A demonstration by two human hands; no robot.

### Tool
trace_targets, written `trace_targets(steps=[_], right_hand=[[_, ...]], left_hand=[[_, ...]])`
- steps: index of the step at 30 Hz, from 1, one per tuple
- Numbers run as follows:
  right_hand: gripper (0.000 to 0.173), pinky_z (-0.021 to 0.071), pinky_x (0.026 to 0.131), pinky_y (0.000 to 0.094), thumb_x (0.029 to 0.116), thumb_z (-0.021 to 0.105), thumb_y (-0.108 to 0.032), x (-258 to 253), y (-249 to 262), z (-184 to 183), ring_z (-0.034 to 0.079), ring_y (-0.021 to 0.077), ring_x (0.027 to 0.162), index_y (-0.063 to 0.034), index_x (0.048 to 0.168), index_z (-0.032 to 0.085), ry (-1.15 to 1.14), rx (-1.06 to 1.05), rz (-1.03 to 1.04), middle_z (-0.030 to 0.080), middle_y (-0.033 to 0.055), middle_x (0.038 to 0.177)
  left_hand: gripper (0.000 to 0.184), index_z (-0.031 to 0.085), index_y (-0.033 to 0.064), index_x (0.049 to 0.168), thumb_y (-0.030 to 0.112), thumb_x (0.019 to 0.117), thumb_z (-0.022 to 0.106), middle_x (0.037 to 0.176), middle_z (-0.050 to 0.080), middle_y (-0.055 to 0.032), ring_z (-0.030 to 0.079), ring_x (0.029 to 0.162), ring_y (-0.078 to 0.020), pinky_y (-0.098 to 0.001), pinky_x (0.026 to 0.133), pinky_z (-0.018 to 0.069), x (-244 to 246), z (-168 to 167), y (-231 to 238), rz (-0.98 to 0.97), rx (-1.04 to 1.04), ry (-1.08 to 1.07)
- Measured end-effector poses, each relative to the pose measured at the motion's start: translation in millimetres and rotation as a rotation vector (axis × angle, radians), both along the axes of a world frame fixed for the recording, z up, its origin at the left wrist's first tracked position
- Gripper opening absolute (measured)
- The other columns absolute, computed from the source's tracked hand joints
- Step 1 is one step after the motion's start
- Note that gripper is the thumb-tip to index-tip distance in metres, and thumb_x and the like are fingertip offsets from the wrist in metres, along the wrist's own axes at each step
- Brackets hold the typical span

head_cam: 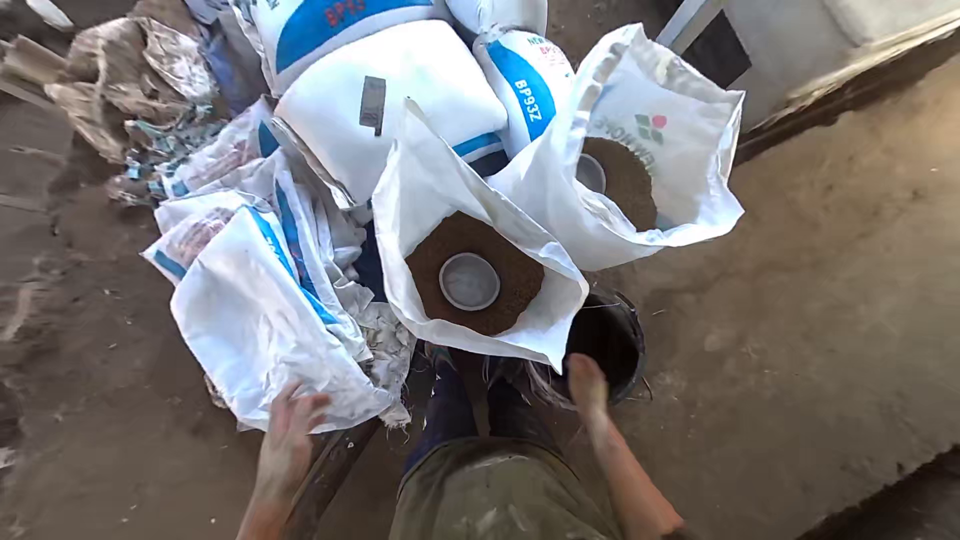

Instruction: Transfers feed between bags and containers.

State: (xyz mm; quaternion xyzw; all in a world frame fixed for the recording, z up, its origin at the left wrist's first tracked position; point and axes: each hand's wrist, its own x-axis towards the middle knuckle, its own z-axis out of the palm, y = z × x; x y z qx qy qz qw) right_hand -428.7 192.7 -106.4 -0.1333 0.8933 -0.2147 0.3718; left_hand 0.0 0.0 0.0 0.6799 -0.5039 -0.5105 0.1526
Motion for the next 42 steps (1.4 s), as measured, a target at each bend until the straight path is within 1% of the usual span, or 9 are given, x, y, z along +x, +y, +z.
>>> trace_targets(steps=[3, 6, 11, 17, 21, 24, 29, 36, 42], right_hand=[[0.032, 0.0565, 0.093, 0.0472, 0.1014, 0.048, -0.012, -28, -52, 108, 0.069, 0.03, 0.103, 0.0096, 0.121, 0.062, 0.3, -0.278, 0.097, 0.067, 0.0247, 0.115], [0.026, 0.0544, 0.094, 0.0503, 0.1007, 0.052, -0.009, -19, -175, 160, 0.068, 0.0331, 0.104, 0.0073, 0.112, 0.07, 0.216, -0.207, 0.622, 0.069, 0.0239, 0.112], [0.035, 0.0482, 0.104, 0.0617, 0.0993, 0.06, -0.013, -6, -342, -57, 0.061, 0.0398, 0.124, -0.003, 0.133, 0.062, -0.102, 0.285, 0.988, 0.066, 0.0228, 0.129], [0.057, 0.0328, 0.111, 0.0711, 0.0923, 0.072, -0.021, 15, -366, -216, 0.031, 0.0481, 0.148, -0.0127, 0.146, 0.056, 0.016, 0.405, 1.072, 0.04, 0.0259, 0.157], [0.039, 0.0476, 0.1, 0.0674, 0.0956, 0.068, -0.021, -8, -364, -172, 0.061, 0.0442, 0.122, -0.0054, 0.131, 0.064, -0.016, 0.379, 1.04, 0.066, 0.0245, 0.127], [0.042, 0.0456, 0.105, 0.0637, 0.0993, 0.06, -0.01, -10, -356, -111, 0.059, 0.046, 0.126, 0.0043, 0.138, 0.056, 0.234, 0.166, 0.792, 0.062, 0.0309, 0.131], [0.034, 0.056, 0.086, 0.0615, 0.0893, 0.072, -0.01, 8, -379, -141, 0.072, 0.0436, 0.102, 0.0022, 0.121, 0.071, 0.549, -0.317, 0.938, 0.074, 0.0239, 0.11], [0.048, 0.0485, 0.103, 0.0619, 0.0983, 0.065, -0.051, 7, -403, -203, 0.066, 0.0372, 0.118, -0.0182, 0.133, 0.069, -0.152, 0.107, 1.144, 0.071, 0.0173, 0.122], [0.055, 0.0471, 0.105, 0.0593, 0.0989, 0.062, -0.055, 4, -352, -234, 0.065, 0.0353, 0.116, -0.0049, 0.121, 0.073, -0.513, 0.239, 0.972, 0.071, 0.0205, 0.121]], left_hand=[[0.075, 0.036, -0.0038, 0.149, 0.052, 0.1002, 0.041, 0.131, 0.06, -0.0194, 0.06, 0.119, -0.0246, -0.0453, 0.099, 0.0522, -73, -4, -72, -0.1, 0.001, 0.196], [0.074, 0.044, -0.0056, 0.141, 0.053, 0.097, 0.056, 0.125, 0.061, -0.0226, 0.062, 0.113, -0.0298, -0.0502, 0.096, 0.0529, -131, 1, -124, -0.226, 0.048, 0.148], [0.049, 0.066, 0.0062, 0.118, 0.05, 0.097, 0.058, 0.094, 0.069, -0.0118, 0.069, 0.09, -0.0264, -0.0548, 0.082, 0.0544, -164, 3, -167, -0.524, 0.258, -0.091], [0.02, 0.068, 0.0119, 0.097, 0.021, 0.1002, 0.05, 0.078, 0.069, 0.0107, 0.067, 0.073, 0.004, -0.0194, 0.068, 0.0588, -122, -15, -156, -0.403, 0.145, 0.38], [0.014, 0.063, 0.0061, 0.1, 0.005, 0.092, 0.051, 0.086, 0.069, 0.0149, 0.065, 0.083, 0.0109, -0.0117, 0.079, 0.0553, -120, -7, -164, -0.379, 0.209, 0.544], [0.012, 0.066, 0.0177, 0.101, 0.015, 0.098, 0.055, 0.089, 0.07, 0.0166, 0.066, 0.085, 0.0093, -0.0142, 0.078, 0.0567, -111, -29, -154, -0.382, 0.165, 0.708], [0.014, 0.064, 0.0257, 0.111, 0.025, 0.1004, 0.055, 0.1, 0.071, 0.0202, 0.065, 0.093, 0.0111, -0.013, 0.082, 0.0563, -108, -37, -141, -0.346, 0.058, 0.781], [0.033, 0.066, 0.0342, 0.124, 0.019, 0.0959, 0.057, 0.115, 0.069, 0.0236, 0.063, 0.105, 0.0113, -0.0128, 0.091, 0.053, -118, -27, -131, -0.161, 0.013, 0.754], [0.022, 0.068, 0.0302, 0.113, 0.02, 0.0983, 0.055, 0.107, 0.069, 0.0237, 0.062, 0.101, 0.0133, -0.0106, 0.087, 0.0525, -127, -28, -135, -0.236, -0.056, 0.738]])
